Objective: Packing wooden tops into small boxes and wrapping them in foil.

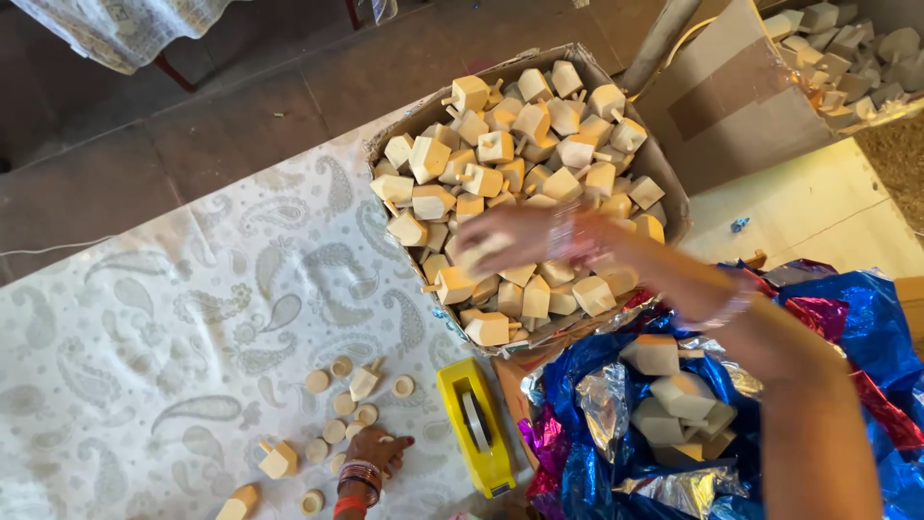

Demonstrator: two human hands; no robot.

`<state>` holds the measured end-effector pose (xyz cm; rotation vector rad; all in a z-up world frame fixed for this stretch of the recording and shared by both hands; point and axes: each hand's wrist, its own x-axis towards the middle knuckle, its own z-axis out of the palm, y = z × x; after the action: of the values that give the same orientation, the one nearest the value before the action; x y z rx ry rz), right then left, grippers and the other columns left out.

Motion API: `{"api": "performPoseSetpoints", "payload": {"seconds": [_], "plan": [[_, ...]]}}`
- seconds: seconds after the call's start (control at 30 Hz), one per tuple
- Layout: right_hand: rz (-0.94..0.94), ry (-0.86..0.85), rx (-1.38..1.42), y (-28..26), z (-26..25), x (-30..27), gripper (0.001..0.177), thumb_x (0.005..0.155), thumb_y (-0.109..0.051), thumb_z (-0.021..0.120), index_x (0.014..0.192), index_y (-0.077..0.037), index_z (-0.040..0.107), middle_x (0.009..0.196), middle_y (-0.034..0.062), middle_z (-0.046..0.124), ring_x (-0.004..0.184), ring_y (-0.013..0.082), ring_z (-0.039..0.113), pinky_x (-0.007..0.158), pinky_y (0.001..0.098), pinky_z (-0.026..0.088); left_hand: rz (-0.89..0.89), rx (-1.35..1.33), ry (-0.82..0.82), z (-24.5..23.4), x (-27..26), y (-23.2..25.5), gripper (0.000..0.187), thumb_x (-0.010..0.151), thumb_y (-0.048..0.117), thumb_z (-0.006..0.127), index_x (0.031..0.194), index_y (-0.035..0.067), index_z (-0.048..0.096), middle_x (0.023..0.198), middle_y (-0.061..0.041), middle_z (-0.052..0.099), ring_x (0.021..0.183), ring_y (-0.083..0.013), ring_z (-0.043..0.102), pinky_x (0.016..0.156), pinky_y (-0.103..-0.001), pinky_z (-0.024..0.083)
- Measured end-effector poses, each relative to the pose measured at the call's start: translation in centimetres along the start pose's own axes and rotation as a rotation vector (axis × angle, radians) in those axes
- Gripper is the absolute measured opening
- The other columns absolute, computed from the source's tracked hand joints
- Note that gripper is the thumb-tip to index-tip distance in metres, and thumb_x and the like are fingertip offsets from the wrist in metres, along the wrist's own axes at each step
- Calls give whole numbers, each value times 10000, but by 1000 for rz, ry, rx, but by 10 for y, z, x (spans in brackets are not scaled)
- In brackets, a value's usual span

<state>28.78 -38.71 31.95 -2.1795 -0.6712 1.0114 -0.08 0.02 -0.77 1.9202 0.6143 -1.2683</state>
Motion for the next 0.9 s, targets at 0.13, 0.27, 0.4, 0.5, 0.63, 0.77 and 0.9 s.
{"api": "performPoseSetpoints", "payload": {"seconds": [0.13, 0.27, 0.4, 0.5, 0.63, 0.77, 0.9], "plan": [[-112, -108, -92, 121, 264, 240, 174, 868, -276, 656, 1007, -172, 662, 994, 21, 709, 938, 127, 668, 830, 278, 534, -53, 40, -2, 5, 9, 1, 415, 774, 383, 873, 682, -1, 745, 620, -126, 736, 465, -208, 672, 463, -329, 546], [-271, -306, -615, 21, 326, 312, 187, 753, -213, 787, 924, -162, 731, 930, 31, 738, 842, 182, 693, 705, 330, 563, -66, 70, 26, 11, 18, -10, 407, 781, 380, 871, 684, 5, 743, 634, -122, 736, 476, -197, 669, 463, -310, 539], [-371, -444, -913, -102, 369, 284, 201, 713, -159, 852, 906, -131, 802, 941, 56, 780, 817, 231, 726, 645, 373, 593, -51, -196, 102, 9, 20, -34, 383, 752, 327, 888, 680, -15, 730, 627, -138, 727, 463, -214, 655, 447, -328, 528], [-301, -442, -654, -100, 431, 309, 166, 821, -191, 760, 943, -90, 809, 981, 90, 791, 844, 273, 742, 680, 429, 599, -28, -438, 151, 16, 24, -45, 366, 724, 277, 906, 677, -34, 718, 621, -153, 718, 450, -230, 643, 433, -345, 519], [-357, -425, -497, -100, 423, 306, 219, 942, -238, 618, 1013, -106, 778, 1037, 76, 771, 917, 265, 728, 755, 433, 597, 6, -706, 181, 41, 24, -37, 355, 692, 222, 927, 673, -56, 705, 614, -171, 708, 436, -248, 629, 416, -365, 508], [-708, -197, -606, -85, 228, 245, 328, 922, -278, 601, 1199, -135, 703, 1182, 88, 725, 1118, 296, 671, 941, 445, 551, 33, -818, 182, 44, 27, -34, 353, 677, 195, 937, 670, -66, 700, 610, -180, 704, 429, -257, 622, 408, -374, 504], [-584, 313, -164, 4, 21, 169, 246, 970, -180, 631, 1213, -144, 644, 1383, 70, 686, 1190, 216, 660, 1048, 375, 521, 11, -702, 211, 37, 26, -28, 361, 692, 197, 931, 714, -105, 736, 634, -197, 739, 458, -262, 682, 419, -349, 510]]}}
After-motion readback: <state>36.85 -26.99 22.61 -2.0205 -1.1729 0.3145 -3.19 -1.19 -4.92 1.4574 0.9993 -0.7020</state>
